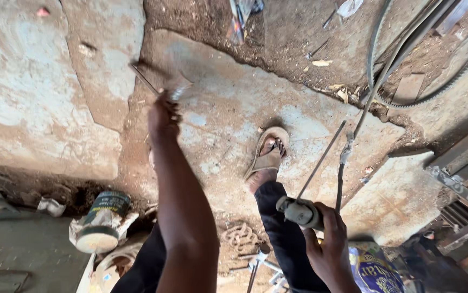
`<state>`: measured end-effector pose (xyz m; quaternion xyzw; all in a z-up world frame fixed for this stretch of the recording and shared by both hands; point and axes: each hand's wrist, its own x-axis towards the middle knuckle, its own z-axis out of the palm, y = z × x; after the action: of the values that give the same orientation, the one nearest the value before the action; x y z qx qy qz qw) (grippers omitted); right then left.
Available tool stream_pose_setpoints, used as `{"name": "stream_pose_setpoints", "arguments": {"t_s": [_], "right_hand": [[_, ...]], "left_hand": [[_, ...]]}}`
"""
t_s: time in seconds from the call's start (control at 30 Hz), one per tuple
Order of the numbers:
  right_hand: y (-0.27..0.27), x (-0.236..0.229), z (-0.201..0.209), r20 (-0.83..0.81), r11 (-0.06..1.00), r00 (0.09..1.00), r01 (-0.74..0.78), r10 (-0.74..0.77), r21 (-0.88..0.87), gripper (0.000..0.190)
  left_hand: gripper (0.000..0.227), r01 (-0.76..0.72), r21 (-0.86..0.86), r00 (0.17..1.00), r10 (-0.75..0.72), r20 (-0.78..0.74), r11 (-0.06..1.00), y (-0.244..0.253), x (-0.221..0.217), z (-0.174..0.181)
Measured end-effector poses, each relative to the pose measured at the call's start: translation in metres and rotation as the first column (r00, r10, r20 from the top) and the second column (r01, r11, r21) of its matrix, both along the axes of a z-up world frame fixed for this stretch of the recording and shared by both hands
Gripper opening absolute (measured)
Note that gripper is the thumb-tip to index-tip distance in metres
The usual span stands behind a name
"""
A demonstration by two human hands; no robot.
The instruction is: The person welds metal components of a gate using an electrode holder, striking an arc and moving the rod along the joints while holding the electrode.
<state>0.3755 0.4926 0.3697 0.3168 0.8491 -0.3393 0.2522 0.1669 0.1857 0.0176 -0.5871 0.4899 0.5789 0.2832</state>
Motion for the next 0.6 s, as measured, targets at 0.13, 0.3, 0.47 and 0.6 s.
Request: {"name": "stream_pose_setpoints", "arguments": {"t_s": [0.13,0.3,0.47,0.6], "right_hand": [[-0.008,-0.004,-0.005,0.040,1.000,0.999,0.028,-0.028,0.013,0.047],[-0.021,-0.026,-0.025,-0.016,0.990,0.992,0.125,-0.125,0.061,0.050],[-0.033,-0.044,-0.045,-0.094,0.946,0.964,0.262,-0.248,0.188,0.048],[-0.039,-0.055,-0.049,-0.181,0.950,0.956,0.261,-0.231,0.170,0.050]], "left_hand": [[0.027,-0.138,0.184,0.990,0.139,0.007,0.973,0.024,0.027,0.001],[0.017,-0.329,-0.180,0.934,0.347,0.084,0.927,0.039,0.046,0.003],[0.017,-0.054,-0.513,0.998,0.053,-0.017,0.857,0.028,0.071,-0.025],[0.021,0.384,-0.745,0.923,-0.213,0.320,0.546,0.012,0.070,-0.015]]}}
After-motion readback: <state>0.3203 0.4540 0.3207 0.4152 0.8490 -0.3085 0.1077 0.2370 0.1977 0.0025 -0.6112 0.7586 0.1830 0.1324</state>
